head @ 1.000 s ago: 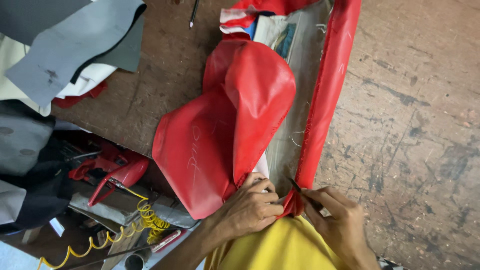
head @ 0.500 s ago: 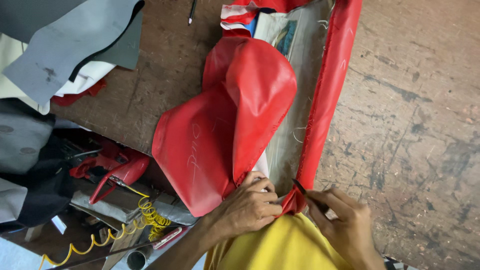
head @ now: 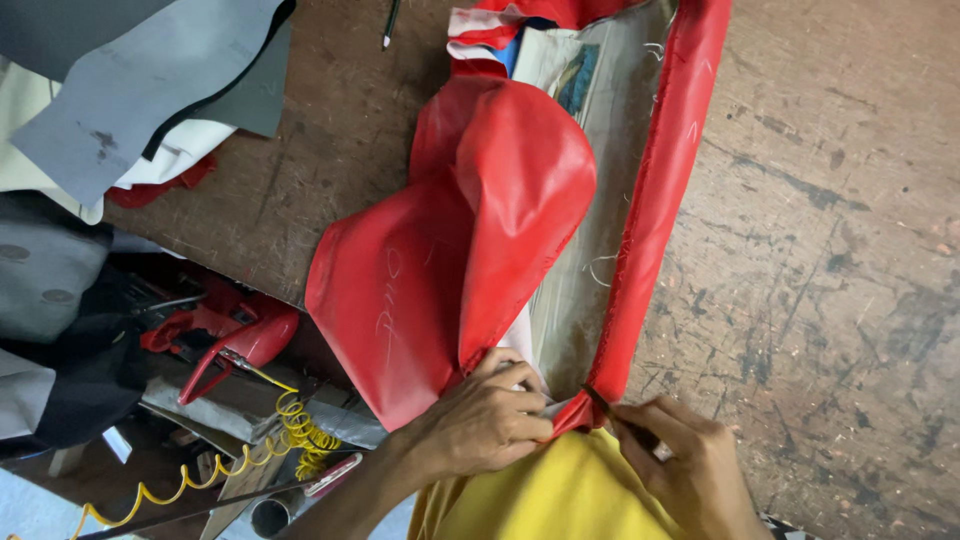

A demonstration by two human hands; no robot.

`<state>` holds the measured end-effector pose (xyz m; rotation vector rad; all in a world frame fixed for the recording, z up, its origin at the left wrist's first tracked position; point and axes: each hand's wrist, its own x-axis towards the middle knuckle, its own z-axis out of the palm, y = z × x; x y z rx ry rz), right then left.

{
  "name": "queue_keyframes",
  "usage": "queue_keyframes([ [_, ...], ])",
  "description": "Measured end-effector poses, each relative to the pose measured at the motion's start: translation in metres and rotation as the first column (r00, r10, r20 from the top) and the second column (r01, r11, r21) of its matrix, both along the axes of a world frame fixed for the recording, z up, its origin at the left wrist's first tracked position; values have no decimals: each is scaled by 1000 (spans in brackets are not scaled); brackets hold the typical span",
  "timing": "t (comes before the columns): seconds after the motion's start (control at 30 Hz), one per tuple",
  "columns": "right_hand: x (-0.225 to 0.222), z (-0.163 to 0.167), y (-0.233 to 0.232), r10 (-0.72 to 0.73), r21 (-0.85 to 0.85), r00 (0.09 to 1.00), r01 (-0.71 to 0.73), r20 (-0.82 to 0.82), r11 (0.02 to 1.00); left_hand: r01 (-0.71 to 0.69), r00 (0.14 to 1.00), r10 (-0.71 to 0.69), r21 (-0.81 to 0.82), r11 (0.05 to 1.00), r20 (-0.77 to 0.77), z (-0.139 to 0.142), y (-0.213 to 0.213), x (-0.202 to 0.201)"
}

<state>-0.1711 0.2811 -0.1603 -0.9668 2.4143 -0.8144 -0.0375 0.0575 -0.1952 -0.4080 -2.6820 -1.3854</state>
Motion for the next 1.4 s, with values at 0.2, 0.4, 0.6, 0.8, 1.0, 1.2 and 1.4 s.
queue_keyframes([
  [0.2,7,1,5,-167,-108,986,166,-6,980,-34,999,34,-14,999,-2,7,-10,-3],
  [0.4,-10,-62,34,-448,-310,823,552,349,774,-93,993,110,-293,952,40,1,-5,-39],
  [0.6,-47,-181,107,-445,-152,410,847,796,509,-232,972,186,-455,860,-143,-15,13,-103],
  [0.8,-88,-274,124,-516,28,237,891,823,453,-334,930,348,-660,673,-115,-44,84,-122],
  [1.0,-91,-266,124,-451,4,263,861,853,509,-336,941,295,-540,772,-164,-56,182,-124],
  [1.2,-78,-251,169,-347,-42,285,822,894,567,-439,849,518,-692,574,-109,-73,209,-122],
  [1.4,-80,-235,214,-317,-26,284,780,905,626,-139,903,365,-652,745,225,-47,180,-98],
])
